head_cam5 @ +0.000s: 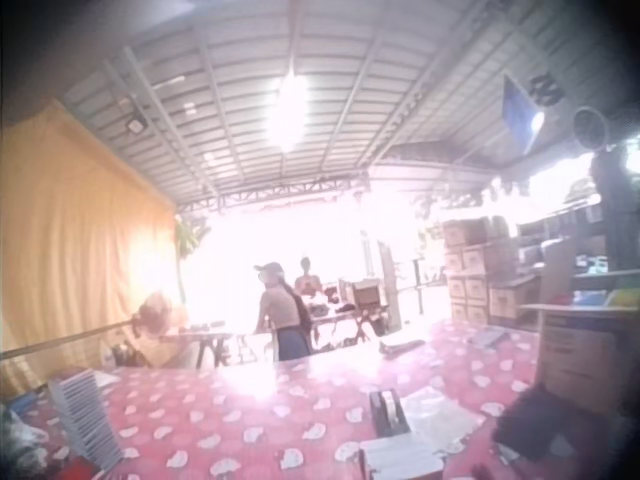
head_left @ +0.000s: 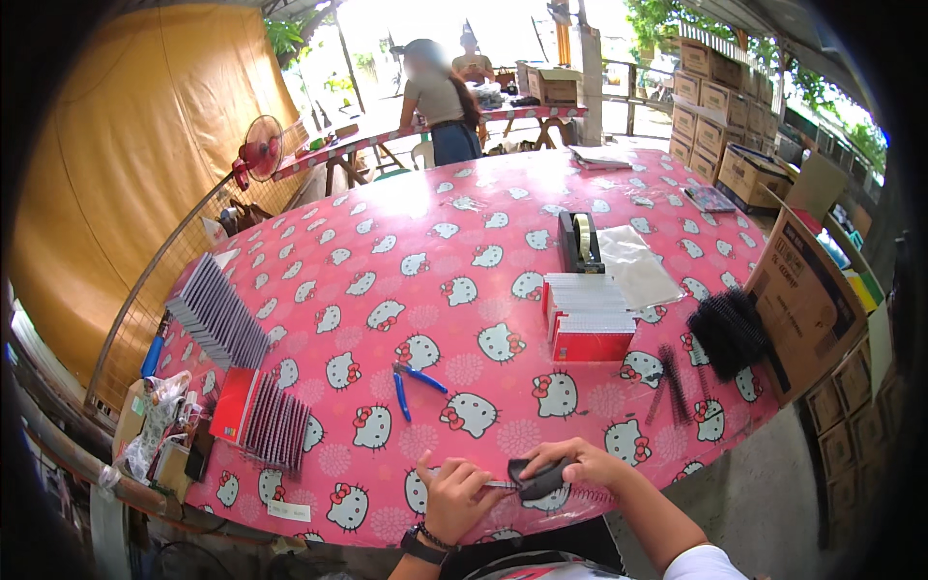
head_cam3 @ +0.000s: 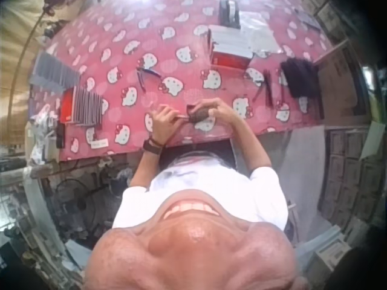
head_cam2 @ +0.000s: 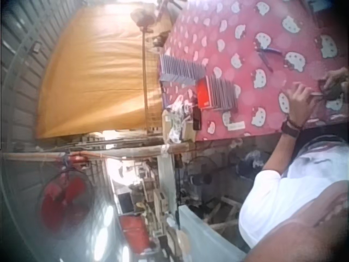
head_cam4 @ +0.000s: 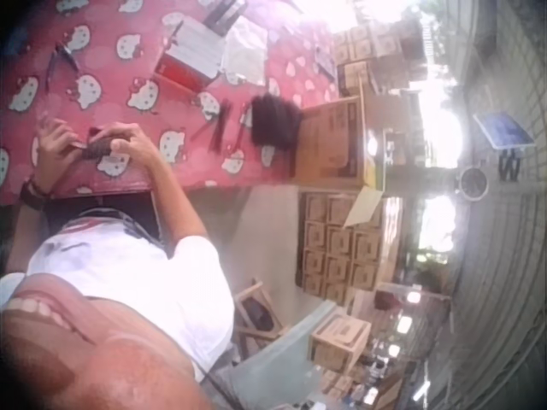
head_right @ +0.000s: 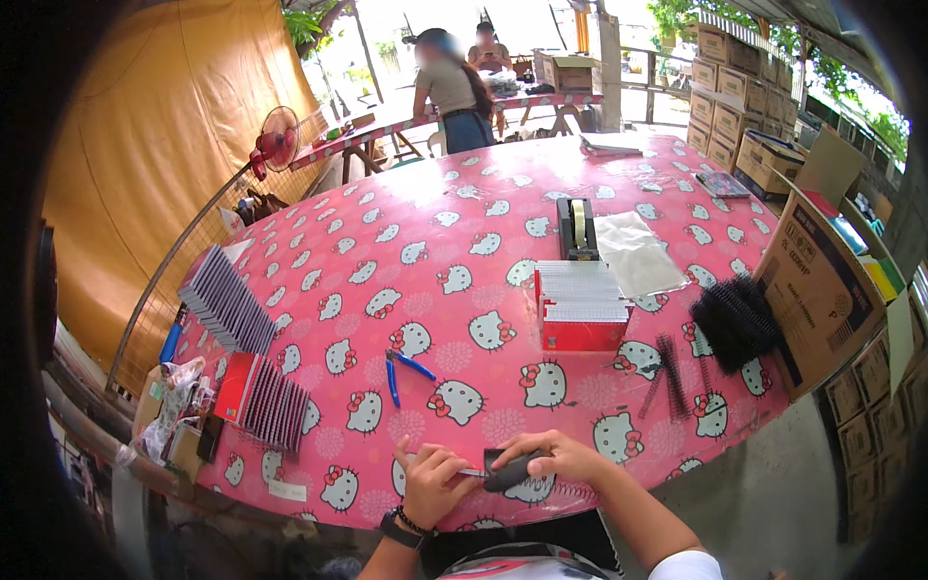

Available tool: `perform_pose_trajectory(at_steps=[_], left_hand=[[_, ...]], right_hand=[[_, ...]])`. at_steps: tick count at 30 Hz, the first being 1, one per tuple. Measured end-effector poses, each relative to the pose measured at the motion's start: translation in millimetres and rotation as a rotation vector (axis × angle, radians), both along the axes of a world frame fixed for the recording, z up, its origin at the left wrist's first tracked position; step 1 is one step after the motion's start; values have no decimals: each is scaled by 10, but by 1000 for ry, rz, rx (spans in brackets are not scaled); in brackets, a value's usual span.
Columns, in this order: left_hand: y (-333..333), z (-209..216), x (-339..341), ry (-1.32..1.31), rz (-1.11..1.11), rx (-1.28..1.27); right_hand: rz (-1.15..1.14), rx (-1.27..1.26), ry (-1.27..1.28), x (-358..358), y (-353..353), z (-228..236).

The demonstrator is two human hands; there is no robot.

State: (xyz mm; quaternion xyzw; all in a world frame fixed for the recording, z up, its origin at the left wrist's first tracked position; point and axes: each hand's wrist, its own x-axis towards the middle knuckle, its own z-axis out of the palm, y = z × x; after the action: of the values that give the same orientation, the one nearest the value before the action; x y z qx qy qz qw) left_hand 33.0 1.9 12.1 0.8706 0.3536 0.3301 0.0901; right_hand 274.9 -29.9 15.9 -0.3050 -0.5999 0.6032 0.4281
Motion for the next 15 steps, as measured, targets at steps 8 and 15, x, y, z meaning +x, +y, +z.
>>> perform_pose_trajectory(at_steps=[8, 15], left_hand=[[34, -37, 8, -67, 38, -74], [25, -72, -12, -62, 54, -174]], right_hand=[[39, 80, -170, -23, 114, 71], [13, -168, -339, -39, 298, 73]])
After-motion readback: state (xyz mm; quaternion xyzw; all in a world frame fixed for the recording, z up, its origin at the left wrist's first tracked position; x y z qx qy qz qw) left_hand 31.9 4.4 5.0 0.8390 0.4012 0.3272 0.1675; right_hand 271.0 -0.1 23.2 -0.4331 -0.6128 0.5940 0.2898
